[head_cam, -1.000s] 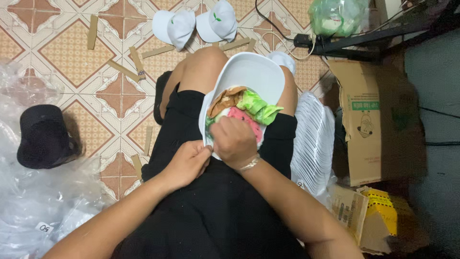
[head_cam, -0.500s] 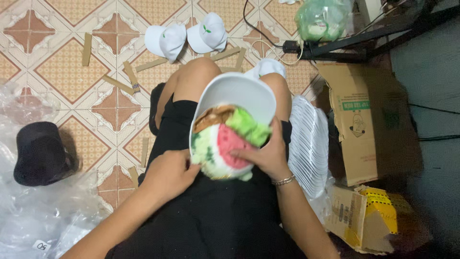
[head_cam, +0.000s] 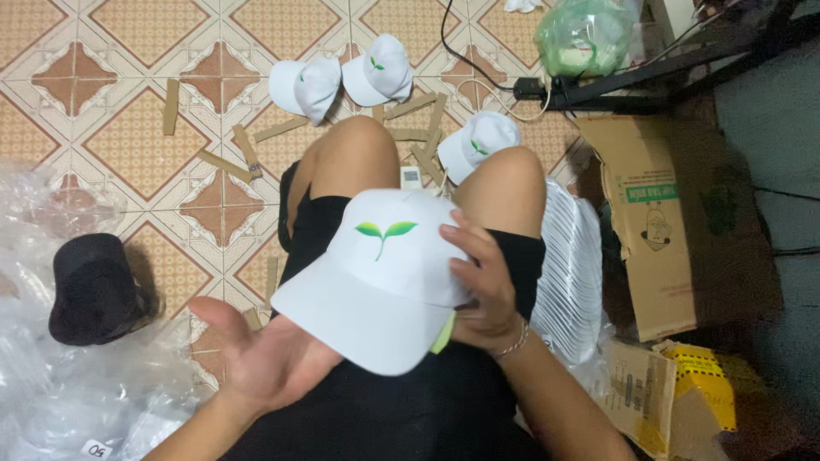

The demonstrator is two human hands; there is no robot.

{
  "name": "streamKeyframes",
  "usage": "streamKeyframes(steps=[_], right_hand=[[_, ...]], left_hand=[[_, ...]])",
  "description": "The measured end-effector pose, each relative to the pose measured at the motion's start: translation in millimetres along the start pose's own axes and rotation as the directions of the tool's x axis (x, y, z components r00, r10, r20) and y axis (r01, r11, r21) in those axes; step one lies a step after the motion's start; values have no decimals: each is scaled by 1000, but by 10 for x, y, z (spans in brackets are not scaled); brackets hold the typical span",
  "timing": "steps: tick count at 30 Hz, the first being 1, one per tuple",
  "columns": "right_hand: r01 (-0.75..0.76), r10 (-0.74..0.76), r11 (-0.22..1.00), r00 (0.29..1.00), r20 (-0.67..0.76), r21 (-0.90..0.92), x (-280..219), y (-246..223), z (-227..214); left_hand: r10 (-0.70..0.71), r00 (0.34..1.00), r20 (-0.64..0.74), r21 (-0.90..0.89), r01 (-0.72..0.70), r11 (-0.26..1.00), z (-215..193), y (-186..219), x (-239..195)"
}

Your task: The person cleans white baseball caps by stuffing them with a plush toy, wiping the exterior with a cloth, spraying them with a can, and drying them with a hair dryer. The person handles multiple caps one at a time and places them on the floor after each cycle.

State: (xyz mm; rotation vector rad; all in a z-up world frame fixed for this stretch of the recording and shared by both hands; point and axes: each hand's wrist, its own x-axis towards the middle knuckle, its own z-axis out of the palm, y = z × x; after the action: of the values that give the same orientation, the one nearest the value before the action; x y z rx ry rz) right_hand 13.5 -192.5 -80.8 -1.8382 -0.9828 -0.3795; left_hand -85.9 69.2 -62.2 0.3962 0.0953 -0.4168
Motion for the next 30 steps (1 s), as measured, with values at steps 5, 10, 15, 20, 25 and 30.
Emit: streamKeyframes(steps=[5, 10, 15, 20, 25, 30], right_hand=[[244, -265, 954, 959, -104, -175, 142, 516, -194], [247, -333, 800, 941, -63, -547, 666, 1085, -395], [-76, -19, 886, 980, -199, -458, 982, 1790, -252], [-549, 689, 693, 696, 203, -468, 353, 2713, 670], [112, 817, 507, 253, 518, -854, -759, 3473, 1958], [445, 853, 423, 98, 512, -790, -1356, 3962, 2232]], left_hand=[[22, 993, 116, 82, -32, 996, -119, -34, 391], [151, 988, -40, 196, -141, 970, -2, 141, 1126], [317, 946, -76, 113, -307, 945, -123, 749, 2027], [377, 921, -98, 69, -372, 926, -536, 1346, 2725], [492, 854, -171, 40, -493, 869, -890, 1615, 3044], [404, 814, -418, 44, -426, 903, -1002, 1632, 3075]])
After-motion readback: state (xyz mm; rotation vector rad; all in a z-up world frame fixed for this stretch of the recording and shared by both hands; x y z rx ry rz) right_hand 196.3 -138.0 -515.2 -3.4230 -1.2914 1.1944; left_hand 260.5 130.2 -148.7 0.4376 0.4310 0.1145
